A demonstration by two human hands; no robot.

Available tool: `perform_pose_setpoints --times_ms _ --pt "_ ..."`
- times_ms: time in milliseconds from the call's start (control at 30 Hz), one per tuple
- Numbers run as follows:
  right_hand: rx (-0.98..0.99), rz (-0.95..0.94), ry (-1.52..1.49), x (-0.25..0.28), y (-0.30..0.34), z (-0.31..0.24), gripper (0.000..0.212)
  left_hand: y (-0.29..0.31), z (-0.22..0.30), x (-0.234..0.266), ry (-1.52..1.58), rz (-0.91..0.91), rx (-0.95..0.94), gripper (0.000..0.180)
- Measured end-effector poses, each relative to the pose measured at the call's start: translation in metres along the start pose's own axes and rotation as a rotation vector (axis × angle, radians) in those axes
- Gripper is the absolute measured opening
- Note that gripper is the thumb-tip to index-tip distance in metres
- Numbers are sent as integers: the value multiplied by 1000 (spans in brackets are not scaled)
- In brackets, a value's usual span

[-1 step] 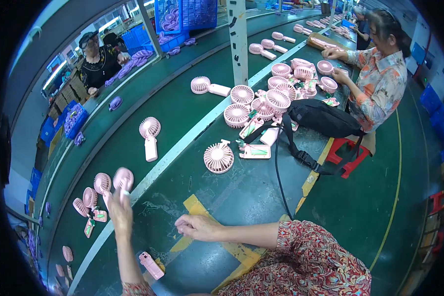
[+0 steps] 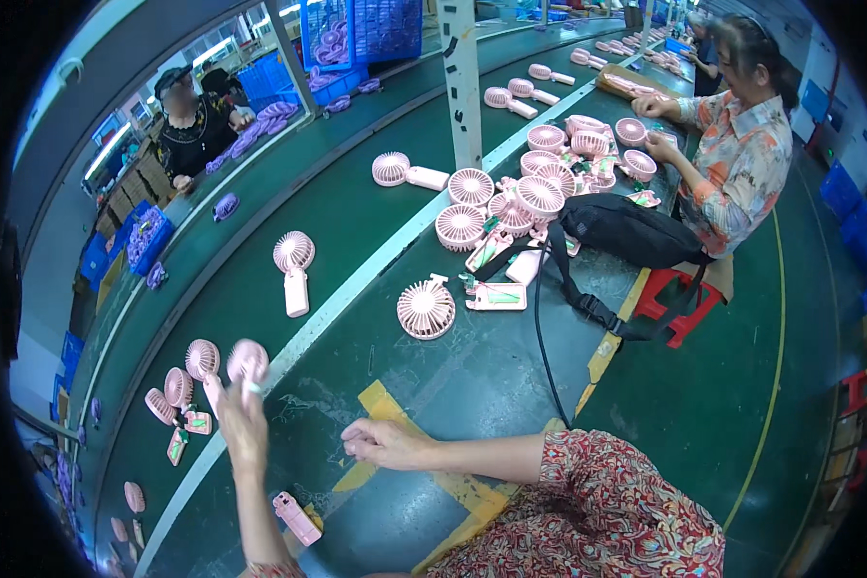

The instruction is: Assembling mini portable fans on a production line by attaching the back cover.

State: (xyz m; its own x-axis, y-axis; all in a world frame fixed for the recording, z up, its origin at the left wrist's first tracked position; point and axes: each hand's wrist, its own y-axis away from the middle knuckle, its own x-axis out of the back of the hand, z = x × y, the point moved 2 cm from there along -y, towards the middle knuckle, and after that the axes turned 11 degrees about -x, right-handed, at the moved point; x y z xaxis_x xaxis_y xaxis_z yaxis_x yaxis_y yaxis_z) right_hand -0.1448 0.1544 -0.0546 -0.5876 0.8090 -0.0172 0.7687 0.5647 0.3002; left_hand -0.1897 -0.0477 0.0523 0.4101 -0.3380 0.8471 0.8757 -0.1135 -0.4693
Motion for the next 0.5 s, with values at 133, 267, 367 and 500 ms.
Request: perform_pose_setpoints --times_ms 133,267,367,500 --pt "-132 -195 -381 -17 16 -5 56 62 54 7 22 -36 -38 41" --pt "-206 -227 -650 -32 39 -7 63 115 103 3 216 -151 16 43" --pt "-261 -62 -641 -32 53 11 49 146 138 8 368 -230 11 42" --pt "-404 -118 -819 -27 87 15 39 132 119 21 399 -138 10 30"
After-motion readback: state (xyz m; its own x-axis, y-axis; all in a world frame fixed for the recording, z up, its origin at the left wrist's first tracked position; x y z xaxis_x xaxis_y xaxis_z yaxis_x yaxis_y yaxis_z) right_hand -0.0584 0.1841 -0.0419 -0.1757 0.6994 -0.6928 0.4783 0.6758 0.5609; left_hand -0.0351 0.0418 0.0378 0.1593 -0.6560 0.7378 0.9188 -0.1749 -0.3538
